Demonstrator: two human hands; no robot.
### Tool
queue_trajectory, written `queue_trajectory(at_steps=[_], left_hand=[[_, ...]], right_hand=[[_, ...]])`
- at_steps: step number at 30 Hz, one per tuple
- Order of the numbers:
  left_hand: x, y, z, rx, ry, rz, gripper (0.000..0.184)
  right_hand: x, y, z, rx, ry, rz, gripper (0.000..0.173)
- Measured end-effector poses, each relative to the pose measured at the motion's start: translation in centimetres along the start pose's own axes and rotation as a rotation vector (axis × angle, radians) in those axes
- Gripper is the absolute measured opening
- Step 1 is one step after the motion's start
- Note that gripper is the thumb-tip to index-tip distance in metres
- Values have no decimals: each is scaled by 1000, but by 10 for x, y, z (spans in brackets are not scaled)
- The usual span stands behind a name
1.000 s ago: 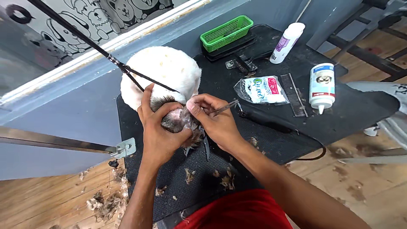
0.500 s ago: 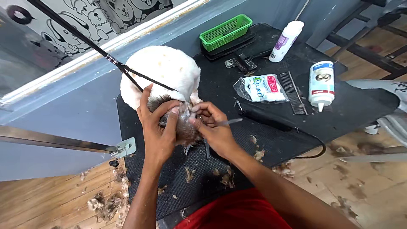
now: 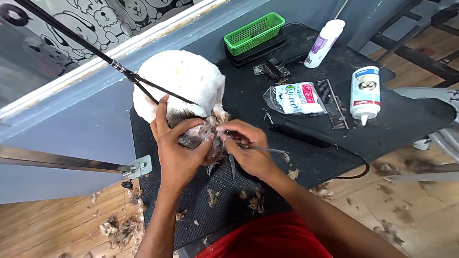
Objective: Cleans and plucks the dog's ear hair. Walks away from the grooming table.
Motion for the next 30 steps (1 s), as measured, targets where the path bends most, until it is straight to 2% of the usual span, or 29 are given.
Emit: queue_trajectory(at_steps=[2,6,8,15,21,26,30], left_hand=[[1,0,-1,-21,15,-24,32],[2,1,-4,-53,24,-39,36],[3,2,-5,-61,29,-46,37],[3,4,-3,-76,52,-49,35],[1,2,-1,-70,42,-27,35],[0,0,-1,-63,45,-19,36],[0,0,0,-45,19,1,33]], right_hand=[[-8,6,-14,2,175,105,23],[-25,-1,-31,-212,511,360,22],[-29,-5,-35,-287,604,457,24],[-35,-10,-37,-335,828,585,17],[-32,-15,-35,-312,726,689,13],[-17,-22,-39,-303,427,548,21],[-13,-24,-45,-208,271,434,28]])
Point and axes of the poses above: each hand's wrist, its own z-axis away from the middle knuckle, its own y-axis out of the back of the hand, x = y × z, the point moved 6 cm from there along -z, towards the middle knuckle
